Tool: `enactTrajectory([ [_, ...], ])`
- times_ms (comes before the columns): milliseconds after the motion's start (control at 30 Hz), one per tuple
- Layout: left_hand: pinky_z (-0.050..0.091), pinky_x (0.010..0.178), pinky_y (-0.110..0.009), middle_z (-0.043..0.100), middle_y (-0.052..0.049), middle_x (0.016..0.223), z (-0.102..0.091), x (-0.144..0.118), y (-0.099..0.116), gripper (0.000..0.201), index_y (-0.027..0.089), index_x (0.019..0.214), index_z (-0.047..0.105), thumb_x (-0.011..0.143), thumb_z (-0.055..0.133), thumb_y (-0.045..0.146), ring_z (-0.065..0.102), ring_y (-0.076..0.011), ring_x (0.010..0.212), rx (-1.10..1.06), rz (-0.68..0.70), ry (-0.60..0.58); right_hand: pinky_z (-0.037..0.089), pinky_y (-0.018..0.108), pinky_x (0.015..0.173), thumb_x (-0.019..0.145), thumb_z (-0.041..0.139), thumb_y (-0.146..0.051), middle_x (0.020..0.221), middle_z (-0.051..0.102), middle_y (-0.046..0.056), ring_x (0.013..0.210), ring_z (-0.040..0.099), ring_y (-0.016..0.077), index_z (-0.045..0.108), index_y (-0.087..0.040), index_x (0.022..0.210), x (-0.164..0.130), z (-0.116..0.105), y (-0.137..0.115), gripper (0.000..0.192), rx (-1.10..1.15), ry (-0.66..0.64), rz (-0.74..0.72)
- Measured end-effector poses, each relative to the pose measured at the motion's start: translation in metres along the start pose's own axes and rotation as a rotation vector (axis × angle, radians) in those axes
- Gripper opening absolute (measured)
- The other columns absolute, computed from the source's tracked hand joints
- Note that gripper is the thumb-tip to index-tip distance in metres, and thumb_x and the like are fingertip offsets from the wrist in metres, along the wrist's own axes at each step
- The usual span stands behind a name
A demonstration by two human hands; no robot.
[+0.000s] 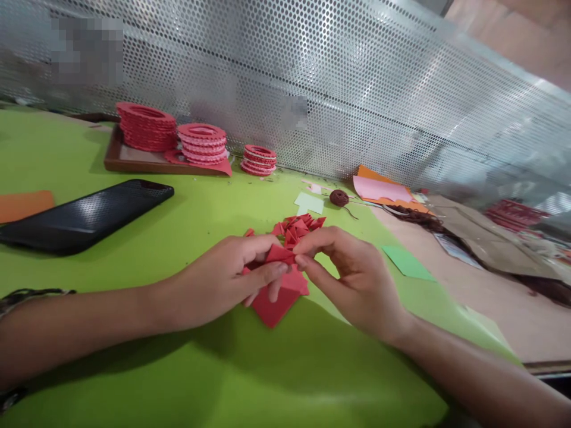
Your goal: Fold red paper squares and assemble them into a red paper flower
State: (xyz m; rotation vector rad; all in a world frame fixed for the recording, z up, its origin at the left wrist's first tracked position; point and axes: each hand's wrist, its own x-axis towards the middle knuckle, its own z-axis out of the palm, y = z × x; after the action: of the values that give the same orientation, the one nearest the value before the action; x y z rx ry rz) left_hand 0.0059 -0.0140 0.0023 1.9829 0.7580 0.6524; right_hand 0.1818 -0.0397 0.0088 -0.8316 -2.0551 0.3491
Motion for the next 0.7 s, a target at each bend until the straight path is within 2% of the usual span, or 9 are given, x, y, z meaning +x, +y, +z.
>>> enactTrajectory([
  [67,0.030,0.041,-0.017,0.049,0.006,0.053,0.0001,-0.0005,0.0006,0.024,0.015,0.064,0.054,0.084,0.044,0.024,0.040,-0.0055,0.042,0.024,-0.007,0.039,0.047,0.022,0.061,0.079,0.052,-0.007,0.074,0.059,0.001,0.067,0.055,0.0097,0.055,-0.016,0.087,0.0006,0.0000,0.0004,0.013,0.051,0.008,0.029],
  [167,0.029,0.042,-0.017,0.050,0.007,0.053,0.0008,-0.0013,0.0019,0.022,0.016,0.064,0.055,0.082,0.045,0.020,0.038,-0.0050,0.042,0.035,0.009,0.072,0.048,0.021,0.057,0.077,0.056,-0.011,0.071,0.059,0.001,0.064,0.057,0.0094,0.055,-0.014,0.088,0.0028,0.0000,0.0013,0.012,0.169,-0.022,0.177],
  [233,0.029,0.042,-0.016,0.050,0.007,0.053,0.0011,-0.0014,0.0028,0.021,0.016,0.062,0.055,0.081,0.045,0.016,0.038,-0.0047,0.042,0.028,0.019,0.090,0.048,0.019,0.052,0.077,0.057,-0.015,0.068,0.060,0.000,0.059,0.058,0.0084,0.056,-0.013,0.081,0.0043,0.0001,0.0017,0.004,0.240,-0.064,0.270],
  [300,0.029,0.042,-0.016,0.048,0.007,0.052,0.0008,-0.0009,0.0029,0.023,0.016,0.061,0.054,0.081,0.044,0.016,0.039,-0.0048,0.042,0.029,0.022,0.096,0.046,0.018,0.049,0.078,0.057,-0.017,0.064,0.059,0.000,0.055,0.056,0.0077,0.057,-0.013,0.072,0.0049,0.0003,0.0013,0.007,0.222,-0.070,0.278],
  [367,0.029,0.041,-0.016,0.044,0.008,0.049,0.0003,-0.0001,0.0020,0.023,0.016,0.060,0.054,0.081,0.045,0.018,0.038,-0.0051,0.041,0.035,0.015,0.084,0.045,0.018,0.049,0.078,0.057,-0.016,0.061,0.059,-0.001,0.054,0.055,0.0076,0.057,-0.014,0.068,0.0041,0.0002,-0.0002,0.010,0.083,-0.049,0.198],
  [500,0.026,0.040,-0.018,0.042,0.007,0.045,0.0001,0.0006,-0.0009,0.027,0.016,0.058,0.056,0.081,0.046,0.027,0.038,-0.0066,0.040,0.066,-0.048,0.088,0.044,0.018,0.051,0.078,0.058,-0.011,0.061,0.062,-0.001,0.054,0.055,0.0076,0.058,-0.015,0.069,-0.0003,-0.0007,-0.0033,0.009,-0.240,-0.016,-0.058],
  [700,0.022,0.039,-0.020,0.036,0.006,0.042,0.0043,0.0003,-0.0020,0.035,0.017,0.061,0.060,0.083,0.040,0.034,0.034,-0.0087,0.038,0.051,-0.127,0.052,0.049,0.025,0.059,0.080,0.055,-0.014,0.066,0.066,0.001,0.062,0.060,0.0124,0.057,-0.019,0.071,-0.0028,-0.0005,0.0017,0.011,-0.489,0.040,-0.381],
])
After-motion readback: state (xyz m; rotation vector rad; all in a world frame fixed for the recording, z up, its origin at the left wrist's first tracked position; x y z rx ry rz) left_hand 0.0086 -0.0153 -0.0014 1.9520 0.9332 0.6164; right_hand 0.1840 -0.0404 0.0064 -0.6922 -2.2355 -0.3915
